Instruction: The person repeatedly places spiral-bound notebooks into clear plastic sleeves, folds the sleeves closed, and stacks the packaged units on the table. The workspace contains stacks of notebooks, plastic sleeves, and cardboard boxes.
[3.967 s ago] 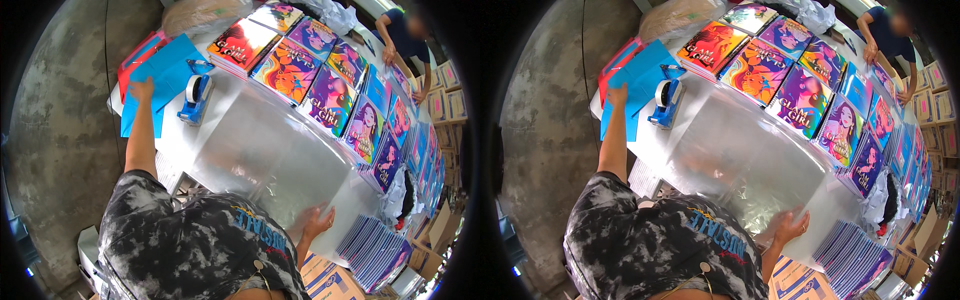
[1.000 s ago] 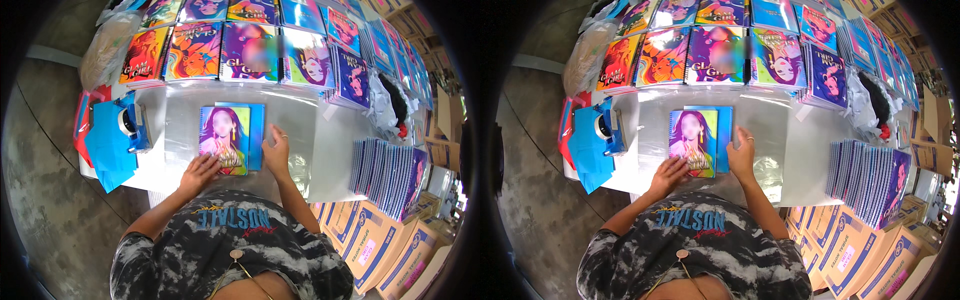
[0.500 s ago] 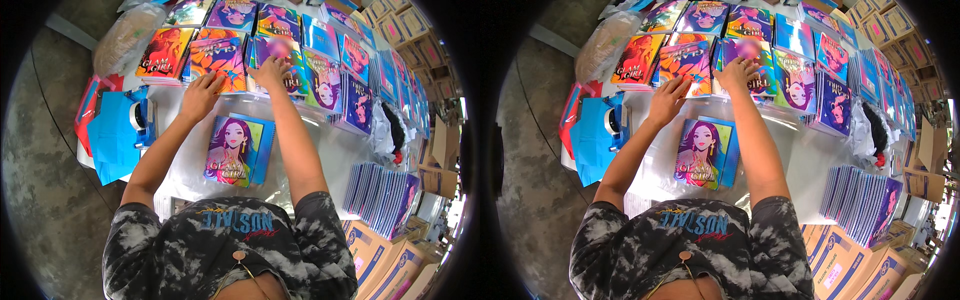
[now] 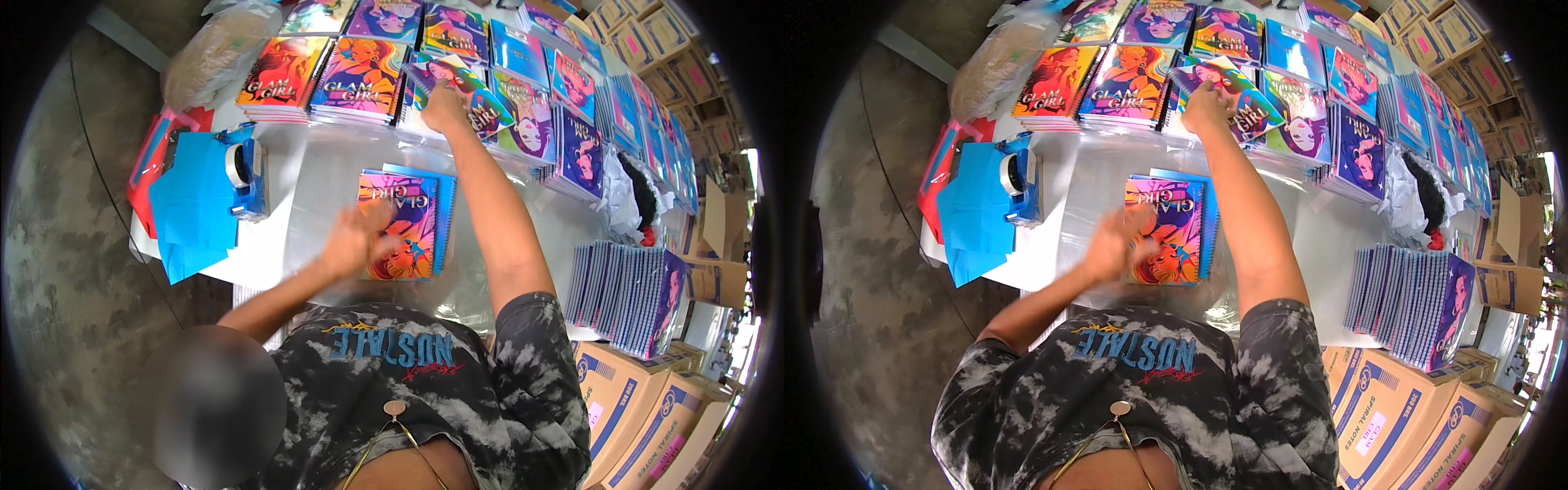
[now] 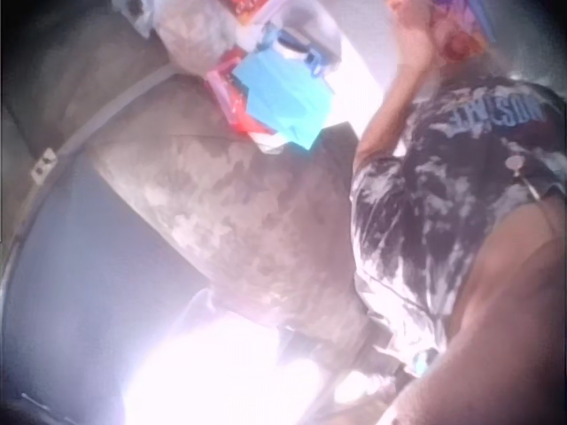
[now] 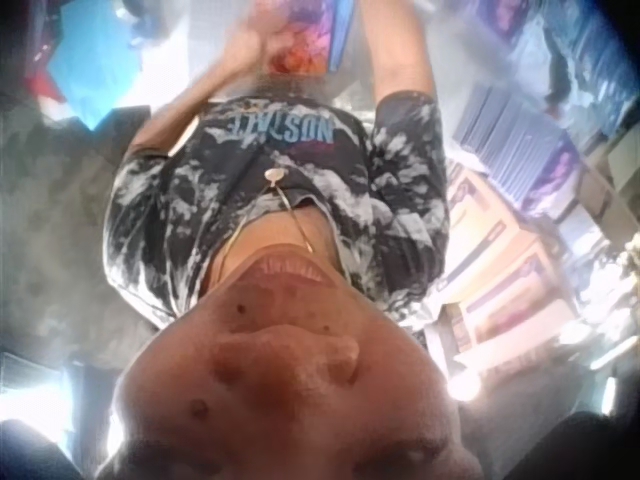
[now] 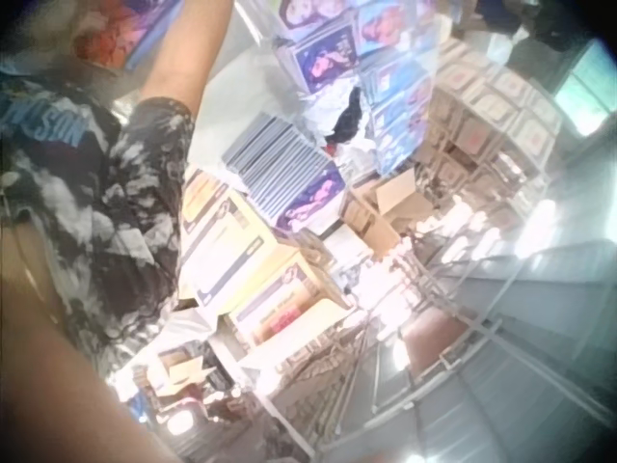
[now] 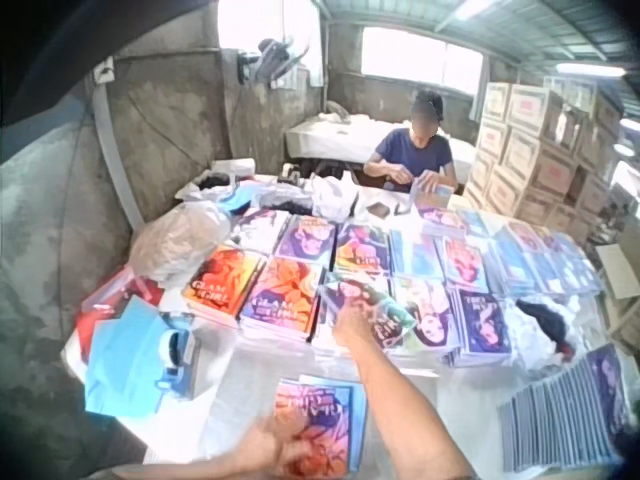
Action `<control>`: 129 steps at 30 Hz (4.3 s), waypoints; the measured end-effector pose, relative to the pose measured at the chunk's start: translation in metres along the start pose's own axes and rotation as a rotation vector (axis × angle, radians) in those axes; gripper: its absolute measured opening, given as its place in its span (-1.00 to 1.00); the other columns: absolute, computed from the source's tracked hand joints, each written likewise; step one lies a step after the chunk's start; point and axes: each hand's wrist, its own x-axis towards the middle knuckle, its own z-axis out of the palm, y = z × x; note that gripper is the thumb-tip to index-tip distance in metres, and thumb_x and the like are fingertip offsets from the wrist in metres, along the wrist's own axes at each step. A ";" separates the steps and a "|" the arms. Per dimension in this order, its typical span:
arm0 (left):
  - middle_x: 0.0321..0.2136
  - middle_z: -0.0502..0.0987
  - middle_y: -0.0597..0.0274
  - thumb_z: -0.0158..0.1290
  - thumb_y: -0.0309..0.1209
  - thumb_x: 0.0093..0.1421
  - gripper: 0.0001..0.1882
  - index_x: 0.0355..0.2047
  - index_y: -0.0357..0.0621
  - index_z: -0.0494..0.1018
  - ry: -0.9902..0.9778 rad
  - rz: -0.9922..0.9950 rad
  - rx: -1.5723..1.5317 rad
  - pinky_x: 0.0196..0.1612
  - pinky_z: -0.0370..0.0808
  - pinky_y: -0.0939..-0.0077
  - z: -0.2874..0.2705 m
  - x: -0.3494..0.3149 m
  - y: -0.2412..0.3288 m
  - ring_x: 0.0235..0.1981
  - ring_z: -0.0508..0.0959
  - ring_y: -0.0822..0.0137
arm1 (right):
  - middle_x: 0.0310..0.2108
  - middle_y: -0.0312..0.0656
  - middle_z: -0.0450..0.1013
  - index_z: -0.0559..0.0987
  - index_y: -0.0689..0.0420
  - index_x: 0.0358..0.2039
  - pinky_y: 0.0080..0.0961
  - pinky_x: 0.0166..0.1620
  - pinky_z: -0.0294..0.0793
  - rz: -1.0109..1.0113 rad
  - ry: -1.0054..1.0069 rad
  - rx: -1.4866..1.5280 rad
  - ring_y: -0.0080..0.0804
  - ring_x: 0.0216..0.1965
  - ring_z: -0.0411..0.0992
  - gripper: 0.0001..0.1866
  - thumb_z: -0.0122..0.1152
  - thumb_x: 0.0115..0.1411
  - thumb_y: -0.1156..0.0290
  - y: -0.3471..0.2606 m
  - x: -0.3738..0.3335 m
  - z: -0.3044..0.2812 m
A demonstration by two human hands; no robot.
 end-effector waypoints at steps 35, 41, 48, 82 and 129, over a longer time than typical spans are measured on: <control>-0.13 0.47 -0.08 0.00 -0.35 0.16 -0.63 -0.08 -0.34 0.38 -0.171 -0.379 -0.263 -0.03 0.35 0.40 -0.164 0.119 -0.125 -0.09 0.48 0.14 | -0.48 -0.24 0.47 0.60 -0.01 -0.42 -0.20 -0.19 0.28 -0.665 0.181 0.239 -0.27 -0.28 0.41 -0.77 0.08 -0.15 0.48 0.054 -0.139 -0.014; -0.03 0.38 -0.17 0.06 -0.20 0.10 -0.46 0.01 -0.30 0.32 0.262 -0.300 0.081 0.08 0.26 0.31 -0.125 0.260 -0.278 0.03 0.36 -0.02 | -0.34 0.04 0.49 0.57 0.20 -0.30 -0.17 -0.17 0.37 -0.418 0.352 0.394 -0.01 -0.27 0.45 -0.75 0.04 0.09 0.35 0.007 0.072 -0.048; 0.12 0.24 -0.02 0.16 0.09 -0.09 0.00 0.22 -0.11 -0.06 0.204 -1.032 0.261 0.12 0.10 -0.07 -0.119 0.335 -0.333 0.12 0.26 0.00 | 0.26 0.13 -0.10 -0.02 0.33 0.22 -0.03 0.25 -0.32 0.301 0.156 0.033 0.09 0.28 -0.23 0.10 0.24 -0.12 -0.14 0.017 0.195 -0.028; -0.26 0.50 -0.16 0.10 0.07 -0.02 -0.27 -0.07 -0.34 0.34 0.250 -0.319 -0.012 -0.10 0.42 0.26 -0.051 0.386 -0.200 -0.19 0.51 0.01 | -0.05 0.06 0.31 0.31 0.34 0.03 -0.23 0.11 0.21 -0.021 -0.058 1.571 -0.13 -0.01 0.28 -0.44 -0.01 -0.02 0.36 0.048 0.231 -0.060; 0.22 -0.17 -0.28 0.04 -0.31 0.13 -0.23 0.22 -0.29 -0.13 0.120 -0.650 -0.319 0.25 -0.06 0.16 0.019 -0.006 -0.003 0.25 -0.06 -0.16 | -0.28 0.09 0.48 0.51 0.23 -0.13 -0.29 -0.08 0.39 -0.121 0.415 0.375 -0.04 -0.12 0.43 -0.61 0.12 0.07 0.25 0.124 0.102 -0.090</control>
